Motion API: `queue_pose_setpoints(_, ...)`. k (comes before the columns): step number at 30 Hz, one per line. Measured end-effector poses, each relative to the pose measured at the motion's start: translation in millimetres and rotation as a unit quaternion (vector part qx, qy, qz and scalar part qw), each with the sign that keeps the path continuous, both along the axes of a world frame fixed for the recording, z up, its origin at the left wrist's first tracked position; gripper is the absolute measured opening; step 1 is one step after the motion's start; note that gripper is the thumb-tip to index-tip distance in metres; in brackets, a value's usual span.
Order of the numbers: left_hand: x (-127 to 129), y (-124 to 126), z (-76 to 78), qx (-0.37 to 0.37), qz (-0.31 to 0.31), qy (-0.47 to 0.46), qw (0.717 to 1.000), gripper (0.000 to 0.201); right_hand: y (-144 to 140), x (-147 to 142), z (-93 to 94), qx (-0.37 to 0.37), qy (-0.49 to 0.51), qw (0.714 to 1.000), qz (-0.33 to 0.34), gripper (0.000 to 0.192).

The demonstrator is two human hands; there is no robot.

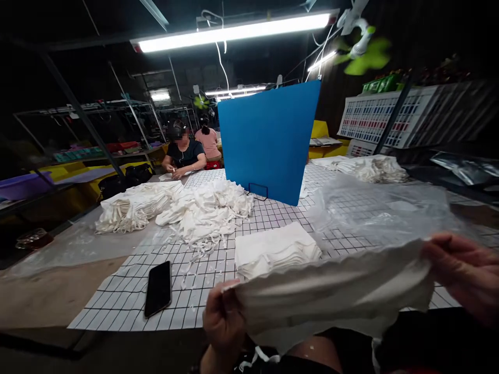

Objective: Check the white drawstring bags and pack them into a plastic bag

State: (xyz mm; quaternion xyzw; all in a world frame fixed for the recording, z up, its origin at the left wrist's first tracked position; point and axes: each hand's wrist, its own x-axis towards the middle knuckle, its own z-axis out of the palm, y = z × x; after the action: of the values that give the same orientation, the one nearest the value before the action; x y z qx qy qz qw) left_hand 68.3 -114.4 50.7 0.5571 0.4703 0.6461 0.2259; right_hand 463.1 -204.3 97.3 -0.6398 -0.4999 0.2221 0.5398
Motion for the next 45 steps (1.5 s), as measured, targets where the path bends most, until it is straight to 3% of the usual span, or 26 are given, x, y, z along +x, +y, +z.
queue_pose_setpoints(2, 4, -6, -29.5, -0.098, -0.042, 0.0, 0.994, 0.034, -2, -22, -15.6, -0.028, 0.061, 0.994, -0.083, 0.013)
queue_pose_setpoints(4, 7, -6, -42.8, -0.15, -0.063, 0.008, 0.987, 0.035, 2, -42, -22.6, -0.034, 0.09, 0.986, -0.139, 0.02)
queue_pose_setpoints(6, 10, 5, -41.0, -0.159, -0.064, 0.015, 0.985, 0.034, 15, -54, -21.5, -0.017, 0.094, 0.979, -0.177, 0.024)
queue_pose_setpoints(9, 16, 44, -26.5, -0.144, -0.062, 0.018, 0.987, 0.032, 54, -57, -13.3, 0.028, 0.049, 0.976, -0.211, 0.028)
queue_pose_setpoints(11, 20, 82, -22.9, -0.157, -0.072, 0.032, 0.984, 0.031, 95, -54, -13.3, 0.044, -0.025, 0.978, -0.202, 0.031)
queue_pose_setpoints(13, 24, 122, -31.5, -0.188, -0.087, 0.072, 0.976, 0.032, 142, -50, -24.9, -0.002, -0.132, 0.978, -0.164, 0.033)
queue_pose_setpoints(14, 26, 142, -40.2, -0.207, -0.088, 0.104, 0.969, 0.033, 165, -49, -35.4, -0.055, -0.197, 0.97, -0.135, 0.034)
queue_pose_setpoints(16, 28, 173, -62.5, -0.241, -0.078, 0.191, 0.948, 0.032, 207, -48, -63.1, -0.207, -0.332, 0.917, -0.073, 0.035)
queue_pose_setpoints(18, 29, 192, -84.6, -0.26, -0.08, 0.247, 0.93, 0.029, 235, -49, -93.0, -0.272, -0.383, 0.882, -0.034, 0.03)
queue_pose_setpoints(21, 27, 199, -104.5, -0.272, -0.085, 0.267, 0.921, 0.027, 253, -50, -125.1, -0.293, -0.413, 0.862, -0.012, 0.027)
queue_pose_setpoints(26, 28, 203, -105.8, -0.25, -0.072, 0.293, 0.92, 0.03, 258, -46, -139.0, -0.303, -0.452, 0.839, -0.021, 0.036)
queue_pose_setpoints(30, 31, 210, -108.5, -0.255, -0.078, 0.326, 0.907, 0.031, 266, -48, -143.3, -0.303, -0.47, 0.829, -0.018, 0.032)
queue_pose_setpoints(34, 31, 208, -109.1, -0.238, -0.057, 0.403, 0.882, 0.035, 264, -54, -133.1, -0.274, -0.479, 0.834, -0.021, 0.026)
queue_pose_setpoints(36, 34, 205, -100.5, -0.198, -0.007, 0.456, 0.868, 0.044, 250, -55, -117.7, -0.235, -0.466, 0.853, -0.028, 0.026)
queue_pose_setpoints(38, 43, 203, -86.3, -0.141, 0.019, 0.491, 0.859, 0.047, 224, -52, -99.4, -0.18, -0.396, 0.9, -0.029, 0.024)
queue_pose_setpoints(40, 62, 201, -71.3, -0.085, -0.035, 0.495, 0.864, 0.044, 189, -47, -85.1, -0.173, -0.276, 0.945, -0.016, 0.024)
queue_pose_setpoints(41, 75, 200, -65.3, -0.066, -0.097, 0.488, 0.865, 0.042, 169, -46, -81.8, -0.204, -0.216, 0.955, -0.002, 0.026)
queue_pose_setpoints(43, 108, 194, -58.4, -0.052, -0.258, 0.47, 0.843, 0.043, 133, -45, -85.2, -0.299, -0.134, 0.944, 0.024, 0.031)
queue_pose_setpoints(45, 143, 185, -59.1, -0.046, -0.396, 0.463, 0.791, 0.047, 107, -50, -101.0, -0.345, -0.084, 0.934, 0.032, 0.032)
